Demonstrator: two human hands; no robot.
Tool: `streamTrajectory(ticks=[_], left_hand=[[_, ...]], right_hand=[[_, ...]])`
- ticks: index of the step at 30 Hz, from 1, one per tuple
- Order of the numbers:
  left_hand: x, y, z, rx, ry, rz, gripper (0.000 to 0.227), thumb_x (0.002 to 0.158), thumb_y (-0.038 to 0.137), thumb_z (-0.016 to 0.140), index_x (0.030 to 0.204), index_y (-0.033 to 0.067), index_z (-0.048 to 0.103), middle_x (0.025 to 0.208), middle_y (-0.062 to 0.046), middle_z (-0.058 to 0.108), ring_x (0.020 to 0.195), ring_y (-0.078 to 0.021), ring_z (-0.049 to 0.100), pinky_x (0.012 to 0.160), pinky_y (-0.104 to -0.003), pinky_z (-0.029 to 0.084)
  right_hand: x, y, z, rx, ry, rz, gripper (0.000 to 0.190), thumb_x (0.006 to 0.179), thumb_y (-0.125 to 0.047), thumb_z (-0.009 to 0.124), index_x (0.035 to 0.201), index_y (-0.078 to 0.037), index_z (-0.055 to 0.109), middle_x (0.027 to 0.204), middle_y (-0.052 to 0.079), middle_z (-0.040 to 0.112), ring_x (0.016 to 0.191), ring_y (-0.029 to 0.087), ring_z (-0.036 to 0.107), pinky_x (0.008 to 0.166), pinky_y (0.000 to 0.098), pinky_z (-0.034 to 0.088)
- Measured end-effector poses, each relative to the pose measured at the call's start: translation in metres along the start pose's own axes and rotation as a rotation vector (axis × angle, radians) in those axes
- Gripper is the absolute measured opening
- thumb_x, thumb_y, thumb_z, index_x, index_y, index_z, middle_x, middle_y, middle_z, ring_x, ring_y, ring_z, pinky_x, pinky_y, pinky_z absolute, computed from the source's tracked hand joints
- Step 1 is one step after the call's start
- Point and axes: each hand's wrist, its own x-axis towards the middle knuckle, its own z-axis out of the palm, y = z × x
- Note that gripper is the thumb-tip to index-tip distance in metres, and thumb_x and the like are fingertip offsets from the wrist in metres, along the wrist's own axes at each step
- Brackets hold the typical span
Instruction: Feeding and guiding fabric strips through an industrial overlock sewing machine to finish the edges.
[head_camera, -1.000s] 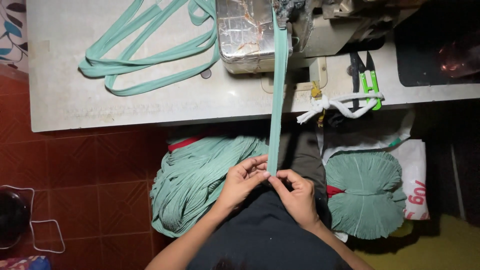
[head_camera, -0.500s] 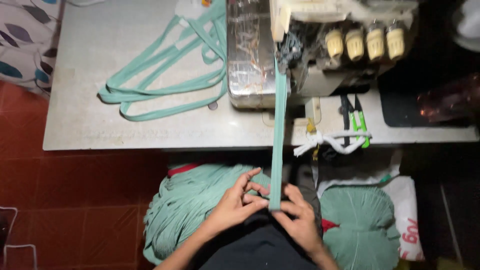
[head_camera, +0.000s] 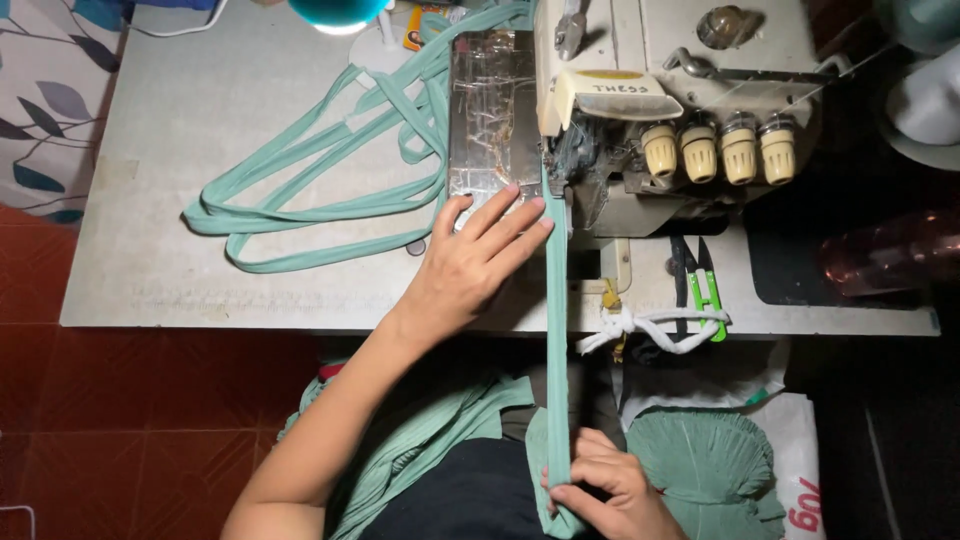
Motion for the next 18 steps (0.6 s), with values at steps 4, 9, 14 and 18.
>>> streamTrajectory(ticks=[4,9,14,18], left_hand=[[0.001,0.002,-0.006,0.063,-0.022,0.03,0.035,0.102,0.004,0.043,0.134,0.0109,0.052,0.142,-0.008,0.053,0.13,-0.0318,0.053,0.097,-0.047,0.04],[0.004,0.004,-0.007,0.129,-0.083,0.021,0.046,0.094,0.008,0.048,0.14,0.0145,0.048,0.144,-0.008,0.05,0.129,-0.031,0.052,0.093,-0.048,0.04],[0.005,0.003,-0.007,0.134,-0.117,0.015,0.048,0.094,0.012,0.049,0.142,0.015,0.045,0.146,-0.007,0.048,0.13,-0.0298,0.051,0.093,-0.048,0.039],[0.004,0.004,-0.008,0.092,-0.107,0.002,0.045,0.097,0.016,0.046,0.142,0.0139,0.045,0.147,-0.007,0.048,0.131,-0.0306,0.051,0.095,-0.048,0.039]], right_hand=[[0.009,0.012,0.005,-0.063,0.042,-0.016,0.013,0.084,-0.015,0.07,0.076,-0.006,0.075,0.083,0.004,0.075,0.083,0.02,0.068,0.077,0.0322,0.051],[0.024,0.018,0.003,-0.04,0.052,0.045,0.016,0.084,-0.013,0.069,0.071,-0.009,0.077,0.081,0.002,0.076,0.083,0.013,0.07,0.071,0.0219,0.054],[0.038,0.024,0.005,-0.004,0.163,0.081,0.013,0.082,-0.012,0.07,0.077,-0.009,0.081,0.081,0.001,0.076,0.075,0.008,0.072,0.068,0.0173,0.055],[0.051,0.017,0.011,0.041,0.353,0.134,0.016,0.084,-0.01,0.067,0.072,-0.006,0.077,0.074,0.004,0.077,0.074,0.011,0.072,0.072,0.0202,0.055]])
